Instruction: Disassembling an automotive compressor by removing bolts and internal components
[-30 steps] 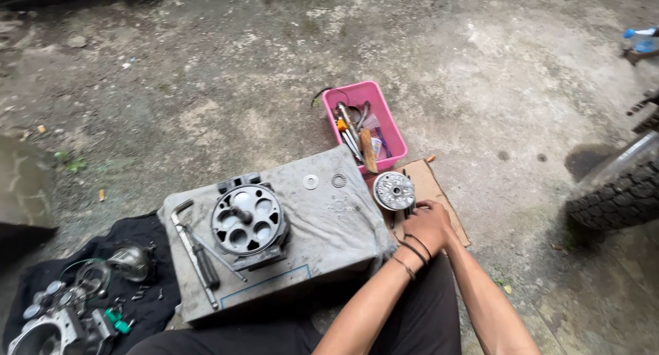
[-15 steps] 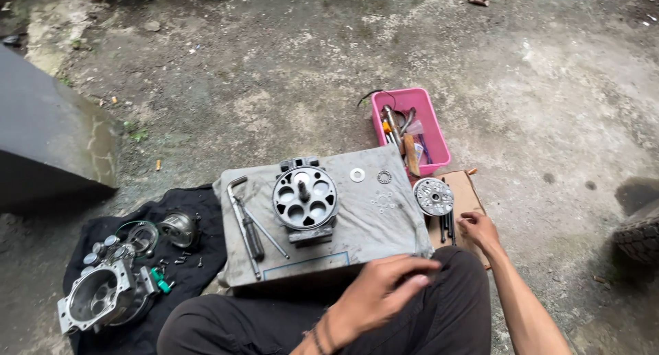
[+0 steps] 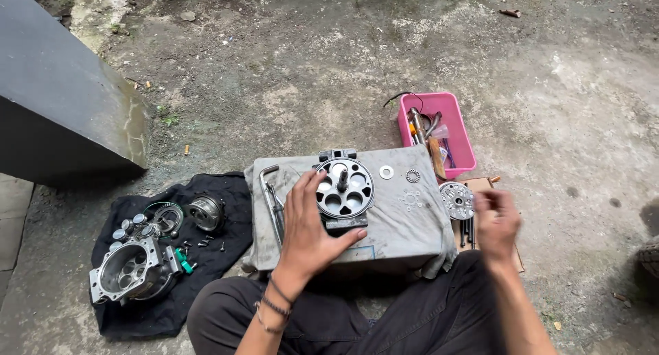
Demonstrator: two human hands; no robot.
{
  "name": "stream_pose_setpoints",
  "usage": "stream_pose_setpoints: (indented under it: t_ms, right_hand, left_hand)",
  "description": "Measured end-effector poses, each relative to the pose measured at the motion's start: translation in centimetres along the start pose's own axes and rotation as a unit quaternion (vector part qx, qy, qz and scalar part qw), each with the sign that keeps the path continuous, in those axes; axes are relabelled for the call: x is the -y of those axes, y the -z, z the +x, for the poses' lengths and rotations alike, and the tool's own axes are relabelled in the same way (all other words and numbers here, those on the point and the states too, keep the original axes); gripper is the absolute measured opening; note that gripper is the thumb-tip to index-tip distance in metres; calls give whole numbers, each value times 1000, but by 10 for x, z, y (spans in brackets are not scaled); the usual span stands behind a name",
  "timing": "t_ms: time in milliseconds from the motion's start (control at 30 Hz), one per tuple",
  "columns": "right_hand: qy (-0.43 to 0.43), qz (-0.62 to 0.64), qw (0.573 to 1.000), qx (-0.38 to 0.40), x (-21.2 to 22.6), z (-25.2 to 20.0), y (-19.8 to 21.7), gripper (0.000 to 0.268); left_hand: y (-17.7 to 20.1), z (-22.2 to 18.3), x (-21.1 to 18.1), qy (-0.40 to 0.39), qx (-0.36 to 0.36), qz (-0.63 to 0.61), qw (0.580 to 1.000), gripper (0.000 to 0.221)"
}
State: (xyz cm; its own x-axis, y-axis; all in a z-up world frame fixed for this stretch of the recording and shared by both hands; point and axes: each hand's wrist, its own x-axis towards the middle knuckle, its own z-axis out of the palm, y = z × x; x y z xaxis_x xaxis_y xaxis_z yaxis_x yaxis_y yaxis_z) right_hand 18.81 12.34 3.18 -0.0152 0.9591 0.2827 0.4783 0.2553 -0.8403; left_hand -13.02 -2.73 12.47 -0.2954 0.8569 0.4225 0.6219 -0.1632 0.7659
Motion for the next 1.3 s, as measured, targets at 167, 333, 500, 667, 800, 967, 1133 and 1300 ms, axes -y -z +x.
stream_pose_setpoints:
  t_ms: [167,333,500,667,800,967,1133,1300]
  right_hand:
    - [47,76,988,122,42,-27,-75,50]
    - [103,121,933,323,82,-45,-114,104]
    - [94,71,940,321,77,-63,-151,131]
    - [50,46,964,257,53,-74,-173,132]
    - [70,11,967,243,61,-72,-165,128]
    - [68,22,972,222,67,-70,-165,118]
    - [35,24,977,208,74,-70,-167,109]
    - [10,31,980,197,67,-72,-171,119]
  left_hand:
    - [-8,19,7,71,86,51,992,142]
    - [-1,31,11,66,177,97,977,155]
    - [-1,41,24,-5,234,193,953,152]
    - [2,50,26,8,272,214,938,151]
    - [6,57,26,-52,263,265,926,154]
    - [2,63,34,-76,278,272,918,143]
    - [-6,64,51,-113,255,269,922,135]
    - [-6,68,58,-127,250,214,936,130]
